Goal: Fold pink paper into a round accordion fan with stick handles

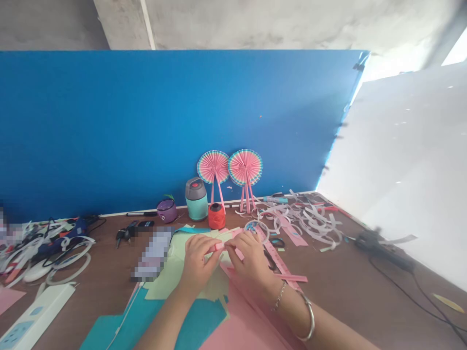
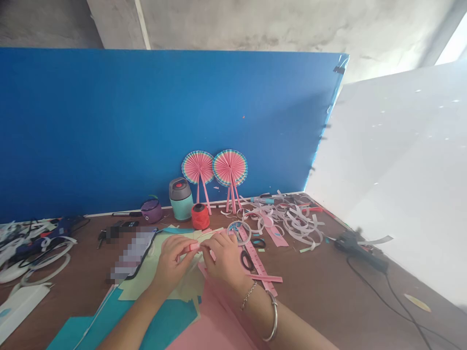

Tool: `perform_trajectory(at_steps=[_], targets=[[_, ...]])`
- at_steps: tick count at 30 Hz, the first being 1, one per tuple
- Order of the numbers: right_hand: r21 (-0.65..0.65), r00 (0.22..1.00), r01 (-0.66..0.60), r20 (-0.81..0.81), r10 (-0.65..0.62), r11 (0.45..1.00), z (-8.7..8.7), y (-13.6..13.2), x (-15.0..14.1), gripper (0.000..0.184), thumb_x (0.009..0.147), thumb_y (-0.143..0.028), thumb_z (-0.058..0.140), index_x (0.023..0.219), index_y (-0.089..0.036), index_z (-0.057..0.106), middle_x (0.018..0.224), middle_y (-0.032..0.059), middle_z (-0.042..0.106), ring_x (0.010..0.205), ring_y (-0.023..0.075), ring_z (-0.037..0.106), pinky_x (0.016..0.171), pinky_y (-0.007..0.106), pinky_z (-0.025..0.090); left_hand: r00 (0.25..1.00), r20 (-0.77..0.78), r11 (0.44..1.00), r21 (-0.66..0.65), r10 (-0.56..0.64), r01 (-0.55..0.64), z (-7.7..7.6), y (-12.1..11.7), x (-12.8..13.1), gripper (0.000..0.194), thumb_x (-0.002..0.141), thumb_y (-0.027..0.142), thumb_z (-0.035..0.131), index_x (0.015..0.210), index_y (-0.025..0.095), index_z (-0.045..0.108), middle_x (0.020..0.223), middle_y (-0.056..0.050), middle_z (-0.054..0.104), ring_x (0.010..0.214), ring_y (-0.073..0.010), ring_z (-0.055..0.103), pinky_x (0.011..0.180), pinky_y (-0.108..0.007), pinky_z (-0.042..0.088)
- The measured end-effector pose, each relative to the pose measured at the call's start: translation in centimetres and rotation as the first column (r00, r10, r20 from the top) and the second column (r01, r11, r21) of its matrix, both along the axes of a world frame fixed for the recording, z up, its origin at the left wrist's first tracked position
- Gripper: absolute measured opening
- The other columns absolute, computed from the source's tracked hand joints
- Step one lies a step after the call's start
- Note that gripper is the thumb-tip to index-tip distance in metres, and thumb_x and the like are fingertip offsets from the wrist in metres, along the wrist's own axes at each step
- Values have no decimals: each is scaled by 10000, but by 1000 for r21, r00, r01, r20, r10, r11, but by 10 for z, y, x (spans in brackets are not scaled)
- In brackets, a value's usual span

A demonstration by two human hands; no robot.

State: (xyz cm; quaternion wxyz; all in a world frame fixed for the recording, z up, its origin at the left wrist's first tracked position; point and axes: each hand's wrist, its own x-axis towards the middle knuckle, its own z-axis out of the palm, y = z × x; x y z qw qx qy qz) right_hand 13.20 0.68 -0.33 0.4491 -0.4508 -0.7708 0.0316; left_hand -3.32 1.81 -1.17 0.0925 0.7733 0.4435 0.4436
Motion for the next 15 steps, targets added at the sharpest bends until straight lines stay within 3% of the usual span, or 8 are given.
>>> perform_trajectory(at_steps=[6,11,15], targets=[[-176,981,-91,-183,58,980,4,2,0,184,846,-159,541,733,-216,674,707,-4,653,714,153,540,723,315,344,998,-63,993,115,1,6,1,-2,3,125,875,256,508,854,239,630,828,4,687,832,-174,575,843,-356,358],[-405,904,-189,-427,-2,895,5,5,-2,115,782,-204,609,703,-209,693,727,1,684,720,152,581,686,272,408,997,-81,976,219,13,5,3,-4,5,116,871,218,510,851,230,623,813,7,701,801,-169,571,824,-361,350],[-487,868,-225,-494,-54,844,1,7,-3,92,744,-227,631,691,-196,699,722,7,694,683,150,579,631,258,410,996,-91,970,241,20,2,4,-5,6,146,880,215,487,845,227,629,799,-3,702,788,-168,570,822,-367,348]])
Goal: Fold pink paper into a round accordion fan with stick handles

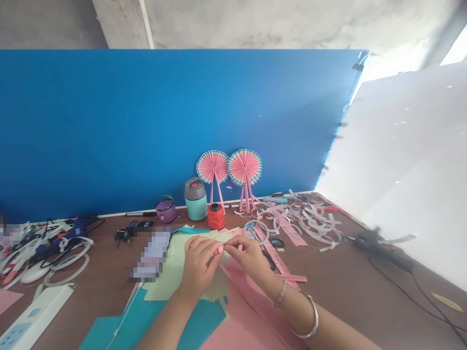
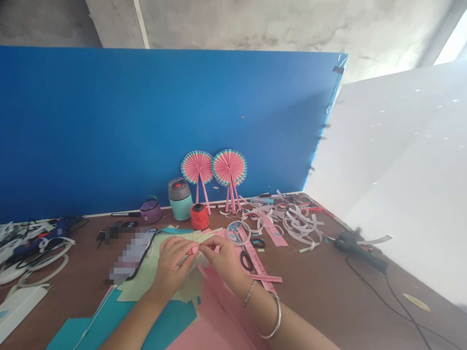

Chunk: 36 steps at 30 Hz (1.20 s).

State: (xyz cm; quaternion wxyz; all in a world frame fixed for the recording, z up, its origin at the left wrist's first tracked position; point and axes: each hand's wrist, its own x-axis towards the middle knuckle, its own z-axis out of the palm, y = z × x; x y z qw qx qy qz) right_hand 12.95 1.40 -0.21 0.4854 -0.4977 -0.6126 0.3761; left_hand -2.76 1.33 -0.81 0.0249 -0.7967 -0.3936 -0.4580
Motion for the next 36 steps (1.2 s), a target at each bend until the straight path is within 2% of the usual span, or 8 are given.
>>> perform_trajectory(at_steps=[7,25,36], targets=[[2,1000,7,14,-7,1000,-1,0,0,159,760,-242,573,648,-181,669,665,1,660,636,130,541,599,244,398,1000,-9,1000,15,5,-5,-1,0,1,174,882,222,471,846,230,642,789,-7,701,781,-166,581,816,-358,366],[-27,999,-4,-53,2,1000,-2,-1,-3,146,779,-278,547,683,-178,593,676,-12,587,633,118,496,573,233,386,1000,-8,1000,28,9,-9,-3,0,3,163,876,186,479,862,236,634,813,-3,707,789,-169,580,823,-373,364],[-22,999,-3,-42,2,1000,1,-2,-2,152,773,-300,548,690,-181,595,694,-3,599,646,127,507,575,239,393,1000,-5,1000,9,19,-19,-4,-1,3,162,875,185,478,852,233,631,816,-4,705,801,-173,577,832,-375,355]])
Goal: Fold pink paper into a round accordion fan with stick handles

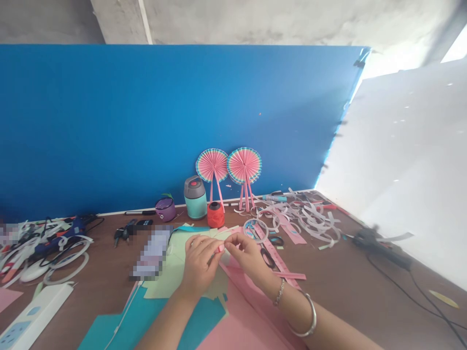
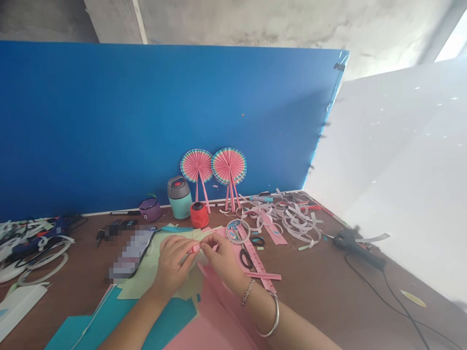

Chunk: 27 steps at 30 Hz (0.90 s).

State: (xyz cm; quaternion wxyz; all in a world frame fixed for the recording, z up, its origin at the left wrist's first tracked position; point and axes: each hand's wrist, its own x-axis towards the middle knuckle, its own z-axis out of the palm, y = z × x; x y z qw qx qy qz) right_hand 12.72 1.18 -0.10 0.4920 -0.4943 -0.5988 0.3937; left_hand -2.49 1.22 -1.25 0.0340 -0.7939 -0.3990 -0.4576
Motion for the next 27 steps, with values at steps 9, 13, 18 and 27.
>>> perform_trajectory(at_steps=[9,13,18,27], targets=[[-17,998,-33,50,34,999,0,1,3,150,771,-269,532,691,-180,622,708,2,628,648,127,520,595,242,398,1000,-20,1000,8,21,-21,3,1,-1,164,879,198,476,846,229,634,802,-3,705,792,-171,583,822,-366,356],[-8,994,-5,107,6,1000,3,0,3,138,744,-237,544,658,-177,633,695,4,651,656,132,541,620,247,405,999,-45,1000,19,14,-13,3,1,-2,177,876,178,465,857,226,634,813,-4,703,809,-168,582,844,-366,342],[7,989,-2,146,1,1000,4,0,4,139,731,-214,530,633,-178,623,660,4,646,627,131,536,583,238,401,998,-65,999,33,2,0,4,1,-1,197,874,159,453,868,227,637,812,1,699,801,-161,581,841,-357,334],[-5,982,-23,188,23,1000,7,0,5,128,715,-180,520,630,-174,616,650,-5,617,617,121,510,593,236,385,994,-113,1000,0,7,-7,1,1,0,208,877,163,447,886,236,642,831,2,697,820,-163,585,862,-365,335]])
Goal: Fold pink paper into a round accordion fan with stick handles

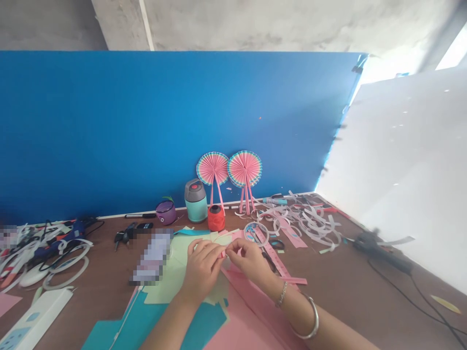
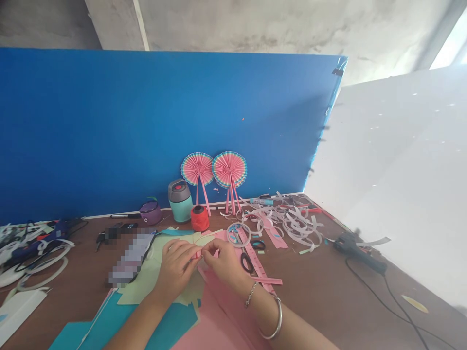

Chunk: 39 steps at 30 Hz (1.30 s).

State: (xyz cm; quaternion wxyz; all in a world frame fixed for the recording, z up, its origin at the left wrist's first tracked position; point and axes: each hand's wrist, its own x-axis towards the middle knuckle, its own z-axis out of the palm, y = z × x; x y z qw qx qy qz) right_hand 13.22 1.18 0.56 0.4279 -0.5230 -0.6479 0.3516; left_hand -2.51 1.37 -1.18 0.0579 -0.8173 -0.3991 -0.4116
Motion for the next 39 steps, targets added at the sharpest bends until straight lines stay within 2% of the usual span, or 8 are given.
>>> perform_trajectory(at_steps=[7,17,26,31,39], targets=[[2,1000,-20,-23,20,1000,-3,1,0,108,704,-176,506,623,-173,576,640,-9,590,609,115,498,585,232,379,1000,12,1000,-5,-16,16,2,-2,1,211,877,160,443,871,234,640,819,-2,698,816,-166,583,862,-367,336],[-60,972,-84,-226,68,995,-10,6,2,135,711,-284,574,649,-165,568,619,-20,541,568,102,458,536,227,373,999,32,1000,16,11,-12,0,0,-2,181,882,221,474,895,233,655,820,-17,706,818,-171,594,852,-370,355],[-99,943,-127,-322,89,987,-12,8,3,205,722,-349,617,661,-157,583,636,-19,542,610,113,475,587,250,378,1000,-6,1000,22,4,-4,0,1,-3,164,877,203,498,937,227,649,867,-15,708,861,-175,585,882,-383,323],[-97,940,-120,-332,82,988,-19,10,2,182,733,-317,609,669,-152,567,635,-26,515,597,102,447,571,242,354,999,-52,999,32,12,-10,-1,-1,-3,178,885,187,480,943,230,643,872,-10,709,875,-177,587,889,-386,312],[-116,951,-94,-305,55,989,-16,8,2,188,742,-315,583,647,-157,547,612,-33,481,580,98,411,550,233,327,997,-75,998,62,9,-5,-2,0,0,205,881,160,470,985,233,631,887,-8,716,879,-177,593,904,-388,300]])
